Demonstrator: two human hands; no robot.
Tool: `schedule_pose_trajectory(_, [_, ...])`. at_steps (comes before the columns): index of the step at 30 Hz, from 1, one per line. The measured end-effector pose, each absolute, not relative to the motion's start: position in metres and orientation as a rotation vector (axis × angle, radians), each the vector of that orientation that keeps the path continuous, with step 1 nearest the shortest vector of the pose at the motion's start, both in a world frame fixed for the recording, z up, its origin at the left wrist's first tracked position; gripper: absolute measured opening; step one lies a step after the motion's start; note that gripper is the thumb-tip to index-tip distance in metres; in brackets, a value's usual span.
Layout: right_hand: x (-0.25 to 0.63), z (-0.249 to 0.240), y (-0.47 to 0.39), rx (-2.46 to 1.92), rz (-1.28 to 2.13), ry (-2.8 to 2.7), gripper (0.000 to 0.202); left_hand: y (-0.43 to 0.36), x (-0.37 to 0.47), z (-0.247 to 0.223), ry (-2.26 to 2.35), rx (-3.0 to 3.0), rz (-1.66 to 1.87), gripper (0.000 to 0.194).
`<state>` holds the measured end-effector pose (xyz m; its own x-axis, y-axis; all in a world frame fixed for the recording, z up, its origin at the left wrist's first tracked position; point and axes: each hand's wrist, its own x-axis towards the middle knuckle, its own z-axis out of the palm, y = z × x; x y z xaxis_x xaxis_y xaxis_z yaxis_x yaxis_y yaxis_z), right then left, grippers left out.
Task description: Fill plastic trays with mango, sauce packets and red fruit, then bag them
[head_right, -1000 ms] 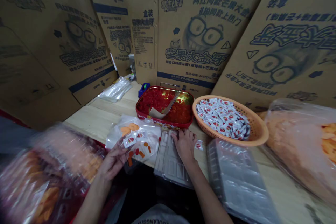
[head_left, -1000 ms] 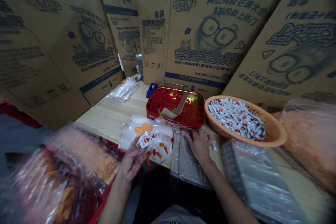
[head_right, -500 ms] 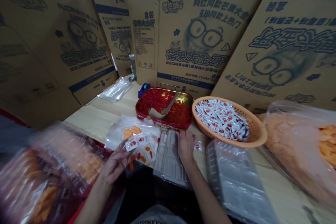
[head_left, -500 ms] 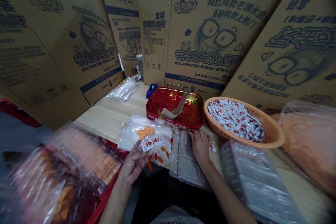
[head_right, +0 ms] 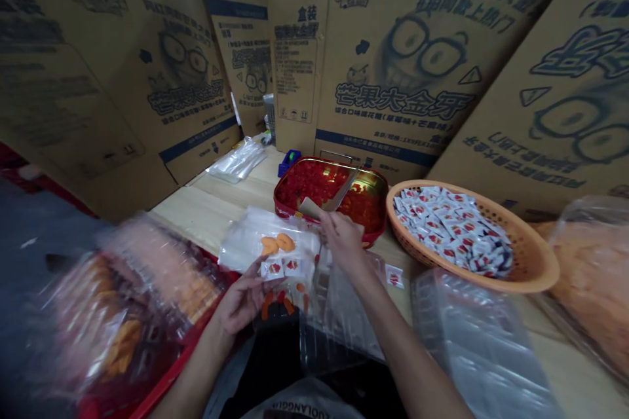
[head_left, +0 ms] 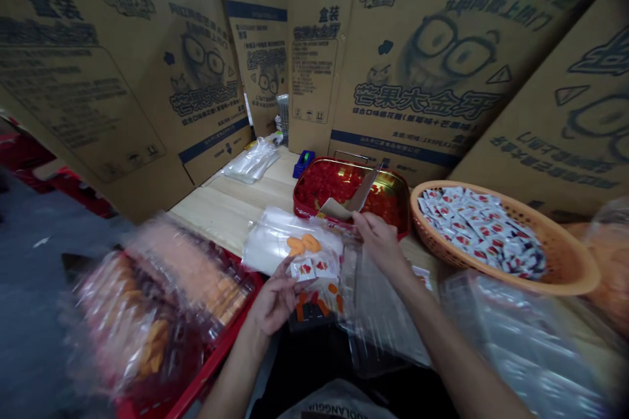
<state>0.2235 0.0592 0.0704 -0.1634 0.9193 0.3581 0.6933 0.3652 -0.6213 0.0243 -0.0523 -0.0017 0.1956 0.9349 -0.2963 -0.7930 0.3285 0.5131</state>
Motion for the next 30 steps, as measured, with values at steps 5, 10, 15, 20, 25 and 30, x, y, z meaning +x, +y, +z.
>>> schedule_pose_trajectory(5, [0.148, 0.069, 0.067, -1.408, 0.207, -2.214, 0.037, -0.056, 0.039, -0.001, 0.565, 0.3, 1.268, 0.046])
schedule_pose_trajectory(10, [0.12, 0.049, 0.066, -1.381, 0.284, -2.191, 0.027, -0.059, 0.044, 0.003, 0.595, 0.329, 1.284, 0.058])
schedule_pose_trajectory(15, [0.148, 0.042, 0.057, -1.395, 0.419, -2.037, 0.02, -0.06, 0.035, 0.007, 0.644, 0.32, 1.26, 0.06])
schedule_pose_trajectory(20, [0.201, 0.042, 0.024, -1.276, 1.47, -1.427, 0.027, -0.06, 0.037, 0.018, 0.63, 0.432, 1.189, 0.055])
schedule_pose_trajectory(25, [0.244, 0.039, -0.004, -1.115, 1.996, -0.63, 0.023, -0.024, 0.033, 0.035, 1.099, 1.142, 0.928, 0.043])
schedule_pose_trajectory(30, [0.276, 0.038, -0.01, -1.082, 1.894, -0.383, 0.025, 0.06, -0.002, 0.031, 1.697, 1.64, 0.904, 0.022])
